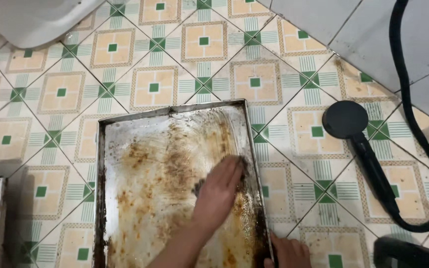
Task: The person scrubs a dirty metal baking tray on a tiled floor using a steel wool pad. The person repeatedly wipes and scrubs the surface of the tray to remove baked-on residue.
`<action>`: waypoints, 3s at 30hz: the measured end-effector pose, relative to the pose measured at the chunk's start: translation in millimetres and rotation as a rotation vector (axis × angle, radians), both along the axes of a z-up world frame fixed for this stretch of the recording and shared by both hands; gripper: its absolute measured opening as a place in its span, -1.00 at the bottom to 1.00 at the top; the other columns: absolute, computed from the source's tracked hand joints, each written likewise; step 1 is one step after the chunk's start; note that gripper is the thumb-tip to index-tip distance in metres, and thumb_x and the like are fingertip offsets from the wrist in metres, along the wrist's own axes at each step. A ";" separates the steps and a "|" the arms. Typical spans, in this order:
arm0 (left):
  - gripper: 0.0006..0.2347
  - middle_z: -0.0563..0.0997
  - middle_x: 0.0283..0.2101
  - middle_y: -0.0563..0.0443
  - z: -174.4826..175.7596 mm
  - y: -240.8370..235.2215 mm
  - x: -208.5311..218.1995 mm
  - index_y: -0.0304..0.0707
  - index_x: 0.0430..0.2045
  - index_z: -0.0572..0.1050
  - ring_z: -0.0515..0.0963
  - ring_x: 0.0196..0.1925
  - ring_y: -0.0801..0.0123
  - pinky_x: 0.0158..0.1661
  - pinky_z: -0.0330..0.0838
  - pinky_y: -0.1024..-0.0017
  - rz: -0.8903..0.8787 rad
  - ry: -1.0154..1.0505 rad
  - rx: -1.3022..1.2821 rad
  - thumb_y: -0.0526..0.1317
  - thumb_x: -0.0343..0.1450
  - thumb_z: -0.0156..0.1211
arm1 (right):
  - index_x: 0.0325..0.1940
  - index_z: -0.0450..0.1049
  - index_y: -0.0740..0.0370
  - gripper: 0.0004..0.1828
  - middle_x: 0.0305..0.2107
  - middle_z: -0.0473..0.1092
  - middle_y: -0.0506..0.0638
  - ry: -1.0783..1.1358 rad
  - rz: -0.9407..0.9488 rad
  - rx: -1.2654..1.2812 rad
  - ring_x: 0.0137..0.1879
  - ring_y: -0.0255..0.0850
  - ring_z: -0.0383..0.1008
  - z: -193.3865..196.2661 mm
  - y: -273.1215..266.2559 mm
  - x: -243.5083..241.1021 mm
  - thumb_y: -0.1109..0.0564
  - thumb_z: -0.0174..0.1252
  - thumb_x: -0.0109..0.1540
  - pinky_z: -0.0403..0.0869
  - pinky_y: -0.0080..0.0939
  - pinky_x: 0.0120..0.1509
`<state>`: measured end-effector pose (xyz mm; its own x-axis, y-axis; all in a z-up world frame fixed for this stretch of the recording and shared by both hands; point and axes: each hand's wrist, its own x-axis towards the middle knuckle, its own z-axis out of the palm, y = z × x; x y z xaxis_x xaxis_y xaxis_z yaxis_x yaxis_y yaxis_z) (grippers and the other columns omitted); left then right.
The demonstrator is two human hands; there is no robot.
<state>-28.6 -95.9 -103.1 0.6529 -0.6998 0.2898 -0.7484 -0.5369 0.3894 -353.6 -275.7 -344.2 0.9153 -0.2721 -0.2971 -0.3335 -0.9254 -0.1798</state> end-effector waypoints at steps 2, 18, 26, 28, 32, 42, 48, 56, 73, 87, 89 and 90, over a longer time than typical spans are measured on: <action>-0.53 0.70 0.26 -0.31 2.0 -19.2 65.5 -0.42 0.21 0.61 0.70 0.31 -0.14 0.40 0.64 0.00 0.044 -0.030 -0.079 -0.66 0.38 0.36 | 0.66 0.26 -0.41 -0.01 0.16 0.50 -0.30 0.068 -0.020 0.030 0.30 -0.03 0.41 18.6 -3.2 5.5 -0.60 0.05 0.14 0.28 0.26 0.52; -0.51 0.71 0.26 -0.32 15.6 -36.4 54.7 -0.46 0.17 0.64 0.73 0.34 -0.16 0.38 0.71 0.01 0.157 -0.087 -0.129 -0.76 0.35 0.24 | 0.56 0.38 -0.49 0.15 0.08 0.55 -0.29 -0.051 -0.020 -0.111 0.14 -0.05 0.49 -47.1 -5.1 -20.7 -0.96 -0.35 0.08 0.38 0.22 0.35; -0.54 0.72 0.28 -0.33 -4.6 -28.3 92.8 -0.42 0.23 0.63 0.75 0.27 -0.08 0.32 0.71 0.08 0.188 -0.140 -0.020 -0.59 0.39 0.47 | 0.61 0.31 -0.43 0.09 0.13 0.52 -0.31 -0.033 -0.003 -0.032 0.22 -0.02 0.44 -3.7 2.0 -3.0 -0.56 0.25 -0.03 0.35 0.26 0.48; -0.55 0.69 0.33 -0.35 -1.5 -24.7 64.4 -0.40 0.22 0.65 0.71 0.35 -0.11 0.46 0.61 0.03 0.192 -0.172 0.008 -0.57 0.39 0.48 | 0.63 0.26 -0.49 0.08 0.17 0.50 -0.33 0.068 -0.013 -0.025 0.26 -0.03 0.42 -1.7 2.0 3.6 -0.65 0.15 0.02 0.31 0.27 0.51; -0.65 0.62 0.19 -0.24 6.2 -2.9 72.0 -0.35 0.17 0.56 0.64 0.15 0.03 0.15 0.66 0.17 -0.070 0.063 -0.059 -0.54 0.48 0.31 | 0.49 0.47 -0.43 -0.21 -0.20 0.46 -0.21 -0.196 -0.033 -0.101 -0.06 0.02 0.43 7.6 3.1 2.7 -0.48 0.02 0.17 0.36 0.21 0.21; -0.54 0.58 0.32 -0.27 -4.1 -46.7 103.9 -0.34 0.21 0.53 0.60 0.28 0.08 0.36 0.59 0.13 0.051 0.348 0.169 -0.59 0.39 0.33 | 0.70 0.19 -0.47 -0.03 0.15 0.46 -0.22 0.229 -0.054 0.077 0.30 0.01 0.40 19.5 -14.6 7.2 -0.57 0.04 0.19 0.25 0.19 0.55; -0.73 0.56 0.20 -0.39 -34.0 -64.1 124.4 -0.40 0.07 0.64 0.52 0.30 -0.17 0.32 0.51 -0.14 0.292 0.012 0.166 -0.42 0.50 0.10 | 0.50 0.47 -0.45 -0.03 -0.11 0.58 -0.16 0.052 -0.040 -0.055 0.15 0.09 0.56 5.5 -35.6 0.5 -0.61 0.13 0.00 0.43 0.28 0.23; -0.58 0.72 0.14 -0.32 -23.8 9.1 0.0 -0.40 0.13 0.58 0.64 0.24 -0.01 0.30 0.63 0.15 -0.111 0.039 -0.012 -0.49 0.34 0.36 | 0.48 0.51 -0.34 -0.01 -0.19 0.59 -0.11 -0.184 -0.050 -0.023 0.02 0.17 0.54 41.1 -32.2 11.7 -0.65 -0.04 0.04 0.38 0.31 0.18; -0.59 0.65 0.24 -0.33 40.5 8.9 10.1 -0.45 0.10 0.62 0.77 -0.55 0.39 -0.72 0.78 0.63 -0.261 0.682 0.490 -0.79 0.45 0.12 | 0.58 0.37 0.07 -0.28 0.05 0.46 0.07 -0.172 -0.060 0.299 0.19 0.06 0.38 166.3 20.0 43.2 -0.31 -0.06 0.43 0.30 0.15 0.41; -0.80 0.60 0.08 -0.31 30.1 -6.8 58.3 -0.49 -0.11 0.52 0.63 -0.05 0.03 -0.16 0.86 0.15 0.112 0.418 -0.081 -0.23 0.73 0.12 | 0.56 0.35 0.21 -0.30 -0.03 0.48 0.05 -0.305 0.111 0.261 0.07 0.07 0.39 173.0 19.2 51.2 -0.22 -0.07 0.45 0.29 0.17 0.30; -0.83 0.63 0.15 -0.38 3.9 -18.4 41.9 -0.44 -0.04 0.60 0.66 0.11 -0.12 0.01 0.81 0.00 0.126 0.243 -0.010 -0.35 0.54 0.37 | 0.57 0.34 0.20 -0.29 0.03 0.49 0.07 -0.309 0.117 0.259 0.09 0.10 0.39 159.8 20.8 47.3 -0.22 -0.04 0.43 0.30 0.22 0.32; -0.63 0.67 0.22 -0.45 -11.1 -32.3 33.5 -0.39 0.04 0.68 0.69 0.26 -0.26 0.19 0.75 -0.14 0.137 0.076 0.044 -0.47 0.34 0.61 | 0.57 0.33 0.20 -0.28 0.10 0.49 0.10 -0.304 0.125 0.243 0.12 0.12 0.40 153.5 13.9 44.2 -0.22 -0.01 0.42 0.31 0.26 0.34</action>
<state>4.9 -128.2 -114.2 0.7617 -0.6141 0.2068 -0.6366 -0.6496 0.4156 -309.4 -261.7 -190.7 0.9929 -0.1085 -0.0496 -0.1191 -0.8738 -0.4715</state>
